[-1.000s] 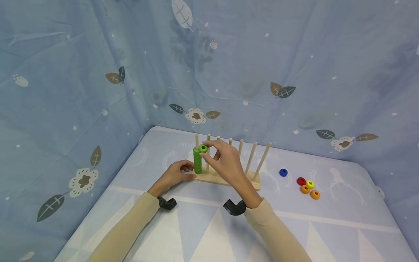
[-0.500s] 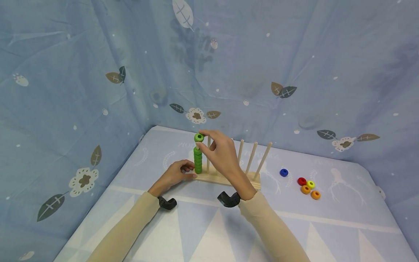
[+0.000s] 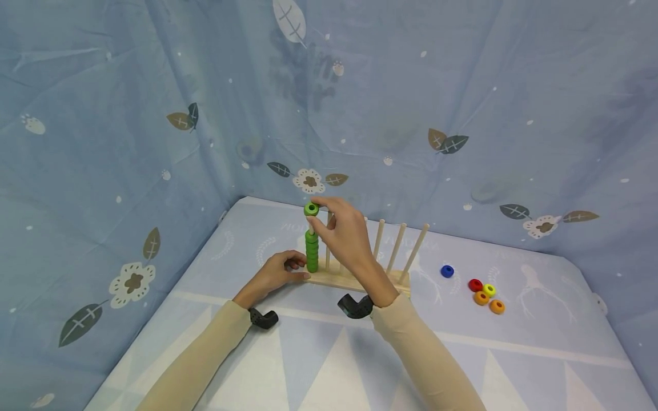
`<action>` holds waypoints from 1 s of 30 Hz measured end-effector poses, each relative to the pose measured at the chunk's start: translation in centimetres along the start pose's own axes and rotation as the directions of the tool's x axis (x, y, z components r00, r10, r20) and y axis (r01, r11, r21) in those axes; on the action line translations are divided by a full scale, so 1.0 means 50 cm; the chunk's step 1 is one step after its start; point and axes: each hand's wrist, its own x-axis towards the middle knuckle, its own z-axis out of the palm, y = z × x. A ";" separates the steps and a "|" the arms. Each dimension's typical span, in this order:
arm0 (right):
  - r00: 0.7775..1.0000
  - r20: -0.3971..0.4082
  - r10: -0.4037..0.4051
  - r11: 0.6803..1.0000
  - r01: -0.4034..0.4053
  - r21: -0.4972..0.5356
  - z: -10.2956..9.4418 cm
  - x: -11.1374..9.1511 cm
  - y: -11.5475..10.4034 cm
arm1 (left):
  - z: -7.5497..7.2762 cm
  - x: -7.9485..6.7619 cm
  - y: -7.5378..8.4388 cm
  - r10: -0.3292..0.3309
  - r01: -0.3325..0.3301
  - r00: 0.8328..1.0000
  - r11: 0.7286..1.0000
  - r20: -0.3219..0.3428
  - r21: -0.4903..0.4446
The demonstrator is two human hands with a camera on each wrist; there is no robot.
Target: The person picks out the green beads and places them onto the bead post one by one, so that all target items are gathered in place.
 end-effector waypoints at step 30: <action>0.999 0.019 0.036 0.999 -0.037 0.029 -0.053 -0.066 0.009 | -0.017 -0.005 0.010 0.012 -0.012 1.000 1.000 0.008 0.007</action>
